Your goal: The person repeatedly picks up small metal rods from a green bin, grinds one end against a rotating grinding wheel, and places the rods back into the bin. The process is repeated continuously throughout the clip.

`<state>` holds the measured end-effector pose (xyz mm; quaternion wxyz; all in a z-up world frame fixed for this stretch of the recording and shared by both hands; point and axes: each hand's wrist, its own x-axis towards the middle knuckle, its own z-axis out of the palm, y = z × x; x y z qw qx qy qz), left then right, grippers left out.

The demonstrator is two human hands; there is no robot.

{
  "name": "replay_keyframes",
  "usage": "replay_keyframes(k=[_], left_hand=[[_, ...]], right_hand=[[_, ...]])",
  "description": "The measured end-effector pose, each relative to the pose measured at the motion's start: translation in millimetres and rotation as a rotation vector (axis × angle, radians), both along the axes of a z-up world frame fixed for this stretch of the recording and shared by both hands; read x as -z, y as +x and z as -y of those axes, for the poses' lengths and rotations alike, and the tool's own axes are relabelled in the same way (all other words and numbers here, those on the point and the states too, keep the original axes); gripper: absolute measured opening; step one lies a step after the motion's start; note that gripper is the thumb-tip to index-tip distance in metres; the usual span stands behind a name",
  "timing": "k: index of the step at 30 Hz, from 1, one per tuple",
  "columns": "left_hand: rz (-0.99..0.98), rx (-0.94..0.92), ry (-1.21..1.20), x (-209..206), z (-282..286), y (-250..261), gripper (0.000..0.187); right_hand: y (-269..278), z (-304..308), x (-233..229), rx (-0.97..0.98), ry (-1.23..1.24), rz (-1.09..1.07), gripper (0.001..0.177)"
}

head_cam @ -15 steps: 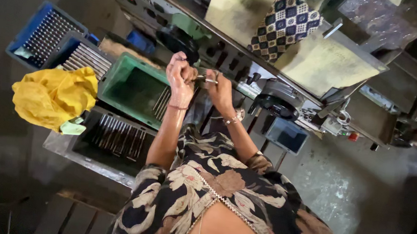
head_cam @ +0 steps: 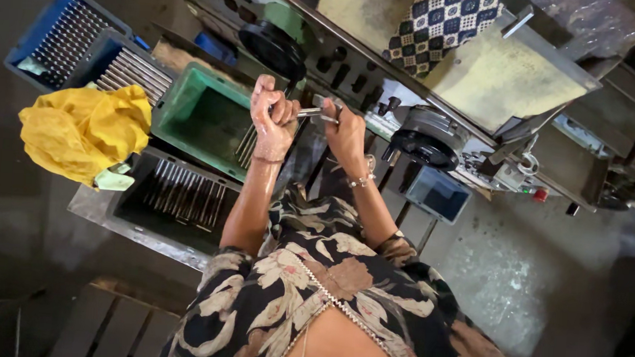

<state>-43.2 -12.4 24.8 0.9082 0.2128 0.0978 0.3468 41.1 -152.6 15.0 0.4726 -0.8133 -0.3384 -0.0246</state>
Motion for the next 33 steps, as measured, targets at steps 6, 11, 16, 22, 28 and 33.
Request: replay_keyframes(k=[6,11,16,22,28,33], left_hand=[[-0.247,-0.152,-0.497,3.5,-17.1,27.0,0.024],[-0.214,-0.256,-0.766,-14.7,-50.3,12.6,0.022],[-0.415,-0.079,-0.184,7.3,-4.9,19.6,0.026],[-0.757,-0.31,0.912,12.6,24.7,38.9,0.031],[-0.618,-0.185,0.713,-5.4,39.5,66.8,0.023],[-0.496,-0.195,0.466,4.8,59.1,74.6,0.036]], right_hand=[[8.8,42.0,31.8,-0.006,0.014,-0.053,0.035],[128.3,140.1,28.8,0.223,0.425,-0.36,0.032],[311.1,220.0,-10.8,0.551,-0.226,0.202,0.028],[352.9,244.9,-14.1,0.621,-0.353,0.24,0.025],[254.5,176.9,-17.8,0.184,-0.139,0.176,0.016],[93.1,58.5,18.7,-0.47,0.337,-0.709,0.029]])
